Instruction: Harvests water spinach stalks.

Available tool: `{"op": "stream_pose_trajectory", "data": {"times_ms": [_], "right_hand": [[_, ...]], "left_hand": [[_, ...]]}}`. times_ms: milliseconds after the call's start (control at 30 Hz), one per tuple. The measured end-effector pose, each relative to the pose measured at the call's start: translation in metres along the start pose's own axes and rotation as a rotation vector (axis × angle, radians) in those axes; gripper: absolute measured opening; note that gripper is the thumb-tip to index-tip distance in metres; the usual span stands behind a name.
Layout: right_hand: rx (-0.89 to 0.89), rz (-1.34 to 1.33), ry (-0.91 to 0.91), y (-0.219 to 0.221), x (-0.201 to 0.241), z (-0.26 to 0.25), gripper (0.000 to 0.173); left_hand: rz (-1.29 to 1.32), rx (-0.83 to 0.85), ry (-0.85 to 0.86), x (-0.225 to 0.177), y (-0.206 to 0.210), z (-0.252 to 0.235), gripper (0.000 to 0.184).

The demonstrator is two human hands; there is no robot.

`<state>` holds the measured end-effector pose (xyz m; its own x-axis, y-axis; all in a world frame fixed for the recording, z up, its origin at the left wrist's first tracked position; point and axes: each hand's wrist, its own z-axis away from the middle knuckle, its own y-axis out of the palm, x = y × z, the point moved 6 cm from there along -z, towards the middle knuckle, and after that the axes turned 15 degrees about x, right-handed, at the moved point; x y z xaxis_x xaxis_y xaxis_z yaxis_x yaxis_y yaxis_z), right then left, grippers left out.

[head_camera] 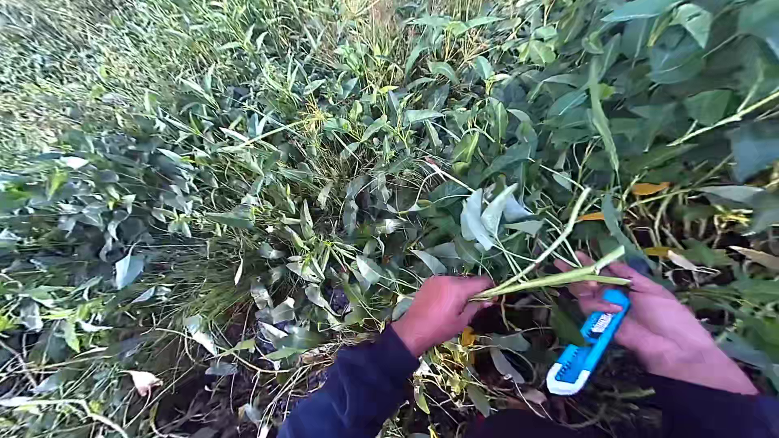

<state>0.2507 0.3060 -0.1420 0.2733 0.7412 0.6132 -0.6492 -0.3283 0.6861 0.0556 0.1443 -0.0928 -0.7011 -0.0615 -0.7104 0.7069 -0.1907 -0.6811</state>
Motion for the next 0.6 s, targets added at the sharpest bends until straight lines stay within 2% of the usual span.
{"op": "stream_pose_trajectory", "data": {"times_ms": [67, 100, 167, 267, 300, 367, 433, 500, 600], "right_hand": [[0.033, -0.024, -0.127, 0.028, 0.029, 0.010, 0.046], [0.071, -0.021, -0.136, 0.037, 0.031, 0.016, 0.049], [0.169, -0.079, -0.021, 0.043, -0.001, 0.031, 0.049], [0.214, -0.234, 0.239, 0.027, -0.085, 0.052, 0.032], [0.230, -0.271, 0.299, 0.024, -0.101, 0.055, 0.032], [0.283, -0.315, 0.349, 0.023, -0.101, 0.052, 0.033], [0.322, -0.359, 0.345, 0.028, -0.079, 0.040, 0.036], [0.379, -0.448, 0.340, 0.034, -0.059, 0.025, 0.034], [0.512, -0.624, 0.397, 0.038, -0.059, 0.026, 0.040]], "left_hand": [[-0.105, 0.190, -0.007, 0.004, 0.012, -0.026, 0.019], [-0.155, 0.270, -0.041, 0.015, 0.018, -0.034, 0.021], [-0.284, 0.427, -0.137, 0.053, 0.029, -0.048, 0.026], [-0.401, 0.579, -0.300, 0.097, 0.034, -0.051, 0.044], [-0.437, 0.600, -0.319, 0.099, 0.034, -0.048, 0.051], [-0.472, 0.635, -0.331, 0.095, 0.037, -0.042, 0.054], [-0.468, 0.638, -0.340, 0.093, 0.044, -0.040, 0.046], [-0.420, 0.614, -0.432, 0.095, 0.041, -0.043, 0.037], [-0.384, 0.640, -0.518, 0.097, 0.033, -0.040, 0.029]]}}
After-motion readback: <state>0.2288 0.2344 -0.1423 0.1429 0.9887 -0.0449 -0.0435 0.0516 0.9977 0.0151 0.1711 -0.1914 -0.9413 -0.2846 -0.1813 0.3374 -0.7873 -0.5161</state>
